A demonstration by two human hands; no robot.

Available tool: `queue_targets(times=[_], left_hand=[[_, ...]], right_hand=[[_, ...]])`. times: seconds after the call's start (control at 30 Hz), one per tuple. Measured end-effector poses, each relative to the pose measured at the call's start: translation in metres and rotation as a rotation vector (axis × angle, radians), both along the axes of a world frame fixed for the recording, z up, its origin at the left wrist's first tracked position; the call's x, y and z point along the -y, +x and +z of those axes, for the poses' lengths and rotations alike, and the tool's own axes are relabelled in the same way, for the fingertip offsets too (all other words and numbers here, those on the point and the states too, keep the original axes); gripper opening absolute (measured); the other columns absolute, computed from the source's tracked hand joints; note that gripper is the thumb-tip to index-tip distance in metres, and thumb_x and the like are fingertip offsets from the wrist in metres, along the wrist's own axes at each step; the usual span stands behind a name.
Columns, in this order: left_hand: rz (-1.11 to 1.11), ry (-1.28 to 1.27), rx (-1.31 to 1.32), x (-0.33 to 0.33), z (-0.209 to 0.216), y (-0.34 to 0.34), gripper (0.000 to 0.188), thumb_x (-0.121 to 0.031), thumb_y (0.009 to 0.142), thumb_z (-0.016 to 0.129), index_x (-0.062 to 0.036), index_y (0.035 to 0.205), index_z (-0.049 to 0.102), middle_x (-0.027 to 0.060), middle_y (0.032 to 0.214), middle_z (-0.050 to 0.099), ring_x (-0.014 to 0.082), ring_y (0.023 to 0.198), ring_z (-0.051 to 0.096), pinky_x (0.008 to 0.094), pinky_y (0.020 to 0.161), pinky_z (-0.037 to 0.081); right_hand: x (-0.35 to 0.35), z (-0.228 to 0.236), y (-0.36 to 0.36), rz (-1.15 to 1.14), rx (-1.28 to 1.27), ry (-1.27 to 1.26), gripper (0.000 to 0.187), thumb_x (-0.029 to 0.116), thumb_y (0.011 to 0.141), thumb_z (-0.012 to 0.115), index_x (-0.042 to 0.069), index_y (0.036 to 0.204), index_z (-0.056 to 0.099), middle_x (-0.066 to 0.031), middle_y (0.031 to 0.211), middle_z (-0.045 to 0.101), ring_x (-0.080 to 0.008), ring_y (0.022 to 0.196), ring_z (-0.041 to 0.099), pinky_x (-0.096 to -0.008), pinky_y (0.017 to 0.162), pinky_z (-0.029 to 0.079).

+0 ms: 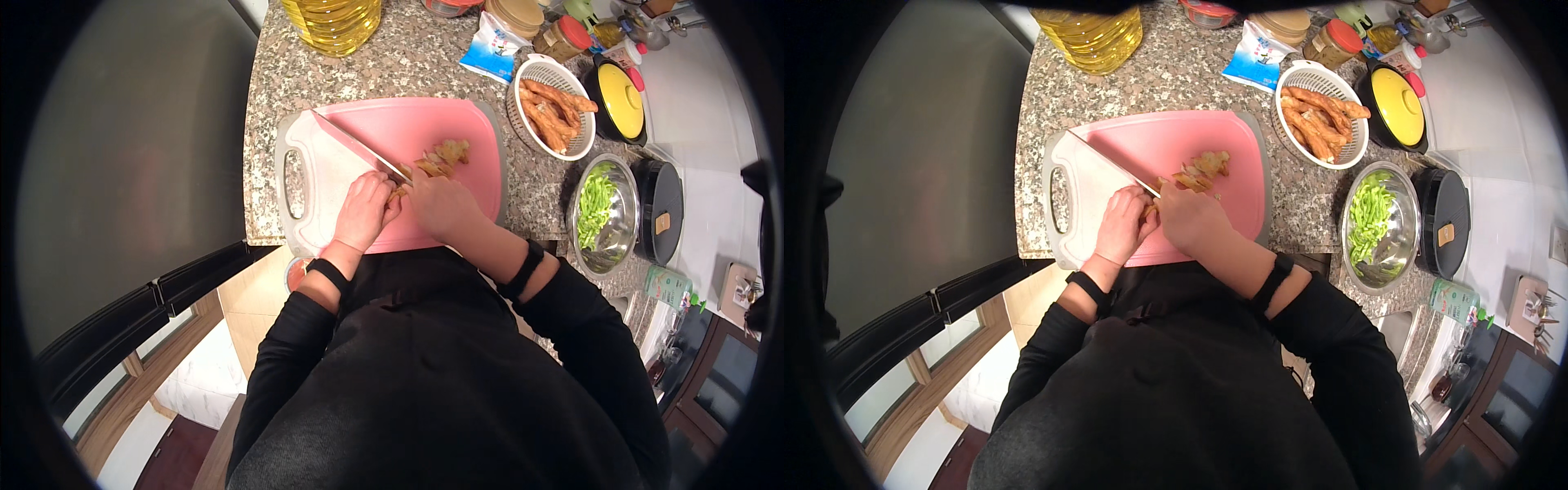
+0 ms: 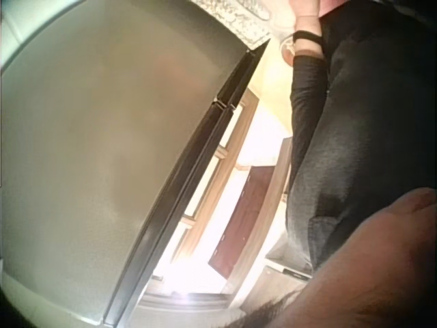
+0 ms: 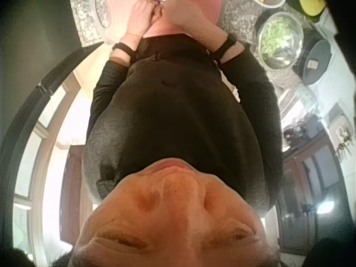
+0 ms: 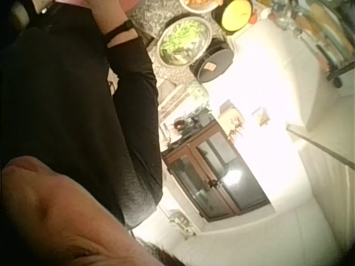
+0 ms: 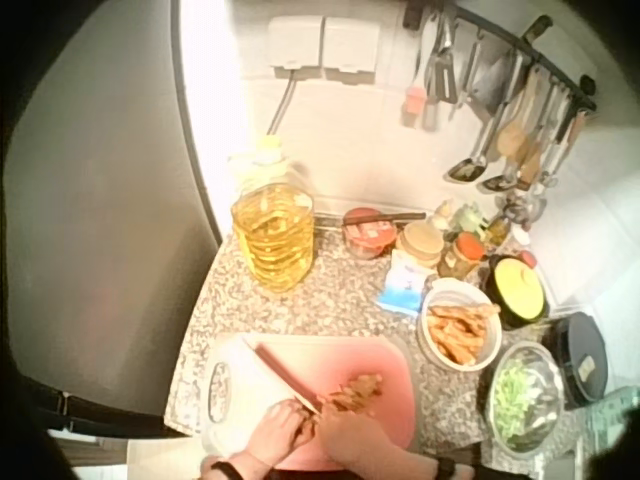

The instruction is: The person removes the stem from a green chili pepper and slices it into thin strips on a pink cutting board using a knife. They then transfer the sliced pepper into a metal bowl and proceed to chop a piece of fried dough into smaller pieces.

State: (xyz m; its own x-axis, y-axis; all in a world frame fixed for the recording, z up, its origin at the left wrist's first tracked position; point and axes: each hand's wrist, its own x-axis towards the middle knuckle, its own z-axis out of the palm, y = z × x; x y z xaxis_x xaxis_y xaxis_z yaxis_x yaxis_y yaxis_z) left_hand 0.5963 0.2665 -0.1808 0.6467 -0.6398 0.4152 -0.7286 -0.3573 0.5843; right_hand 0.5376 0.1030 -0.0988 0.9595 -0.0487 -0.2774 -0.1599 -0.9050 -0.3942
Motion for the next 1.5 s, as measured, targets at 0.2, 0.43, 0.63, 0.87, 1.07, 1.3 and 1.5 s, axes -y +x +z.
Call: queue_targets(times=[0.2,0.43,0.63,0.87,1.07,1.3,1.5], left_hand=[[0.026,-0.013,-0.021,-0.003,-0.003,0.002,0.027,-0.006,0.076,0.074,-0.0035,0.099,0.059,0.0139,0.107,0.060,0.0358,0.105,0.057,0.0434,0.094,0.048],[0.066,-0.026,-0.055,-0.008,0.005,0.002,0.030,-0.010,0.082,0.073,-0.0041,0.108,0.060,0.0148,0.115,0.062,0.0365,0.108,0.057,0.0444,0.097,0.046],[0.130,-0.028,0.000,-0.023,0.014,-0.003,0.029,-0.008,0.079,0.073,-0.0038,0.105,0.061,0.0147,0.112,0.062,0.0359,0.106,0.058,0.0444,0.093,0.049],[0.064,0.002,0.118,-0.016,0.006,0.002,0.027,-0.008,0.078,0.072,-0.0044,0.102,0.062,0.0123,0.105,0.063,0.0331,0.097,0.061,0.0432,0.086,0.051],[0.078,0.019,0.089,-0.016,0.003,0.004,0.023,-0.008,0.075,0.071,-0.0090,0.097,0.066,0.0064,0.104,0.062,0.0264,0.099,0.061,0.0399,0.088,0.051],[0.038,0.047,0.004,-0.018,0.001,0.009,0.027,-0.008,0.075,0.071,-0.0083,0.102,0.067,0.0068,0.104,0.063,0.0263,0.101,0.061,0.0387,0.089,0.051],[0.054,0.019,0.008,-0.019,0.003,0.007,0.028,-0.008,0.075,0.071,-0.0080,0.102,0.068,0.0080,0.104,0.063,0.0279,0.102,0.061,0.0388,0.090,0.051]], right_hand=[[0.005,-0.007,0.003,-0.005,0.096,0.038,0.021,0.015,0.093,0.050,-0.001,0.103,0.059,-0.0215,0.082,0.070,-0.0375,0.075,0.071,-0.0480,0.066,0.056],[0.049,0.014,-0.028,-0.168,-0.054,0.091,0.033,0.029,0.101,0.048,0.003,0.118,0.061,-0.0237,0.099,0.068,-0.0427,0.094,0.065,-0.0529,0.081,0.051],[0.036,0.048,-0.041,-0.042,0.066,0.129,0.028,0.024,0.101,0.048,0.003,0.113,0.059,-0.0240,0.089,0.066,-0.0442,0.087,0.065,-0.0539,0.074,0.051],[0.021,0.064,-0.060,0.048,-0.016,-0.037,0.023,0.026,0.101,0.049,0.003,0.100,0.051,-0.0227,0.074,0.064,-0.0455,0.071,0.064,-0.0566,0.063,0.049],[0.019,0.078,-0.063,0.089,-0.074,-0.127,0.017,0.020,0.100,0.049,0.003,0.099,0.050,-0.0204,0.070,0.064,-0.0423,0.067,0.065,-0.0542,0.060,0.051],[0.012,0.043,-0.036,0.097,-0.103,-0.079,0.019,0.022,0.100,0.049,0.003,0.101,0.050,-0.0206,0.071,0.064,-0.0433,0.069,0.065,-0.0547,0.060,0.050],[-0.013,0.003,-0.003,0.068,0.081,-0.069,0.020,0.020,0.098,0.050,0.001,0.103,0.053,-0.0187,0.073,0.068,-0.0383,0.067,0.068,-0.0529,0.060,0.053]])
